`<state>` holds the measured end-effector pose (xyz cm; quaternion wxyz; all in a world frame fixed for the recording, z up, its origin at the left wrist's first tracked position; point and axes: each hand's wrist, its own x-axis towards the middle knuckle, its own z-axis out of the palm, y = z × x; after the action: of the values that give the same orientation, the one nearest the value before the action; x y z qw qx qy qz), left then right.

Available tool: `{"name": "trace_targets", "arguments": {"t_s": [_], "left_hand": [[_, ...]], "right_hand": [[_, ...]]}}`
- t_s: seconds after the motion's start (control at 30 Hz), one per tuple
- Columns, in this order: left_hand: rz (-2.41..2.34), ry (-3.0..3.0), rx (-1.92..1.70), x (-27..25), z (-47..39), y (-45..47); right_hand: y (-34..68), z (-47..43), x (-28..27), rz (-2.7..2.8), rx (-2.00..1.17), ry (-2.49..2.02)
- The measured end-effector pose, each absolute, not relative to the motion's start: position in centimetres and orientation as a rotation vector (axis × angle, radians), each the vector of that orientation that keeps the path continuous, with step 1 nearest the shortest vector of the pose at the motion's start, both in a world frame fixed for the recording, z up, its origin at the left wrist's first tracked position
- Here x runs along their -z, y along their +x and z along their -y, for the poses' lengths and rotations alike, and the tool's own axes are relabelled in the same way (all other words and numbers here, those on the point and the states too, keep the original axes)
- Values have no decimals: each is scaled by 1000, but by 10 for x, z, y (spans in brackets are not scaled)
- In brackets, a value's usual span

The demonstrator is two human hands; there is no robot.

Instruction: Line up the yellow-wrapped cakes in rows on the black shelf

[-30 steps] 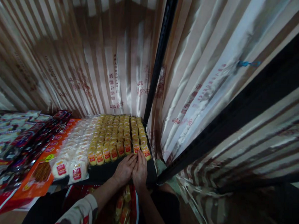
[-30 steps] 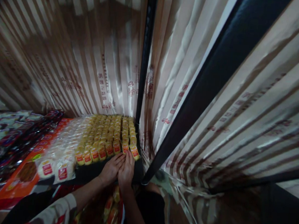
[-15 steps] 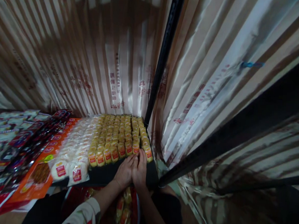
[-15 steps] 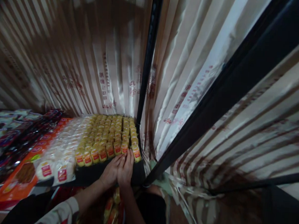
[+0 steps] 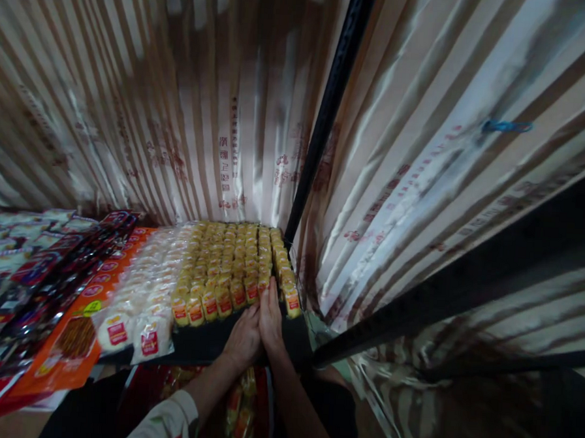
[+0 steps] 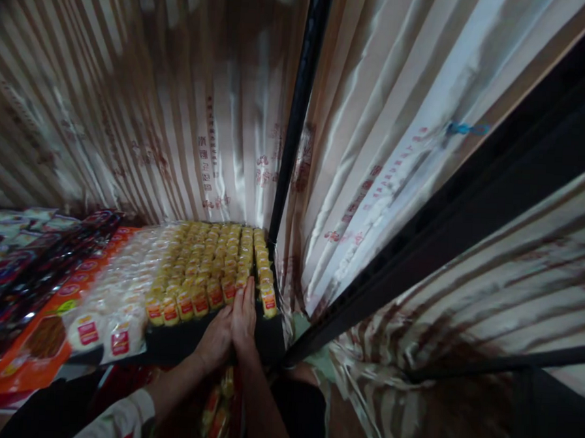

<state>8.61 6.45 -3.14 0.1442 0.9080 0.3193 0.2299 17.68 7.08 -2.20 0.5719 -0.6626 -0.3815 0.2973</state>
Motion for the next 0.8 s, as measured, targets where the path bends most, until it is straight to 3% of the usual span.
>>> {"name": "trace_targets", "arguments": {"t_s": [0.8], "left_hand": [[-945, 2675, -668, 33, -65, 86]], "right_hand": [[192, -102, 13, 758, -855, -1345]]}}
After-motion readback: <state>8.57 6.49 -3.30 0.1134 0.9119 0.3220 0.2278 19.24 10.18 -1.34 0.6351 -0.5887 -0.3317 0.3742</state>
